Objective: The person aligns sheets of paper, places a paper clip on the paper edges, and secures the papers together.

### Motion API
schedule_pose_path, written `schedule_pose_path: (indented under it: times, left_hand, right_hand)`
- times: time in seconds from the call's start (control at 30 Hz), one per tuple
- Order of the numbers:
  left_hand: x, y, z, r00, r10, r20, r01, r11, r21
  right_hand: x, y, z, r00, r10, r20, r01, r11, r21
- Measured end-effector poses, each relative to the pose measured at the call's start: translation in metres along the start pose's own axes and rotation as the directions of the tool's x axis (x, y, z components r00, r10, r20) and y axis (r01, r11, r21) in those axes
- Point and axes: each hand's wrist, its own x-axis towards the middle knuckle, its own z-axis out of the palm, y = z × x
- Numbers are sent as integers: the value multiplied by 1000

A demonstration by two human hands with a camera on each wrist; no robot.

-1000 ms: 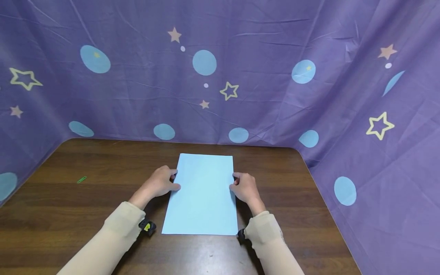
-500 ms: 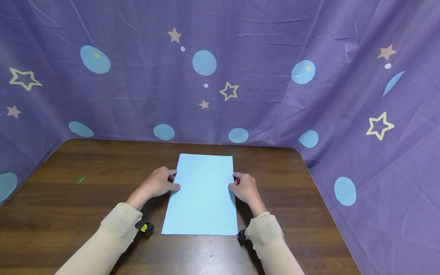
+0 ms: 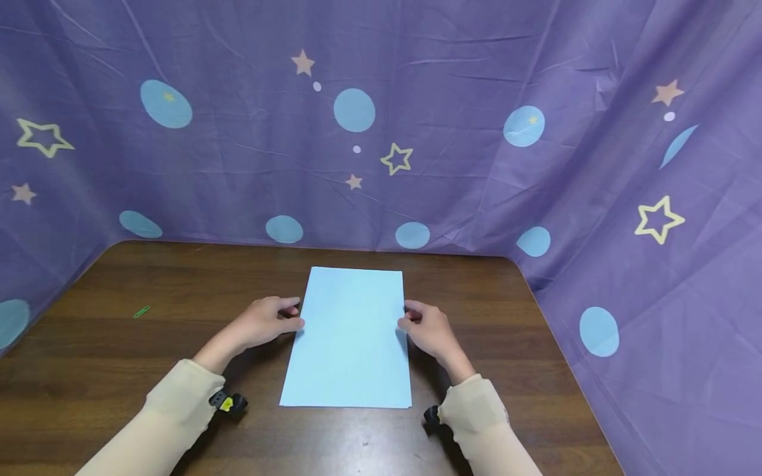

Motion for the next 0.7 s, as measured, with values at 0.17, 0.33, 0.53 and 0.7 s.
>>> schedule_pose_path:
  times: [0.17,0.33,0.53,0.7]
  left_hand:
    - [-7,-3,-4,1000,3,17,-3,999,-32]
    - [-13,-5,-6,999,-17,50,22,996,-90]
    - [-21,-3,-6,997,-27,67,38,985,-166]
    - [-23,-2,-6,992,-47,118,76,963,-257]
  right_hand:
    - [-8,-1,-5,999,23,40,-25,999,45]
    - [-17,1,-8,996,54,71,-60,995,83]
    - [-23,1,-10,989,67,135,-101,962,255]
    - [-25,2,-12,977,90,194,-168,882,441]
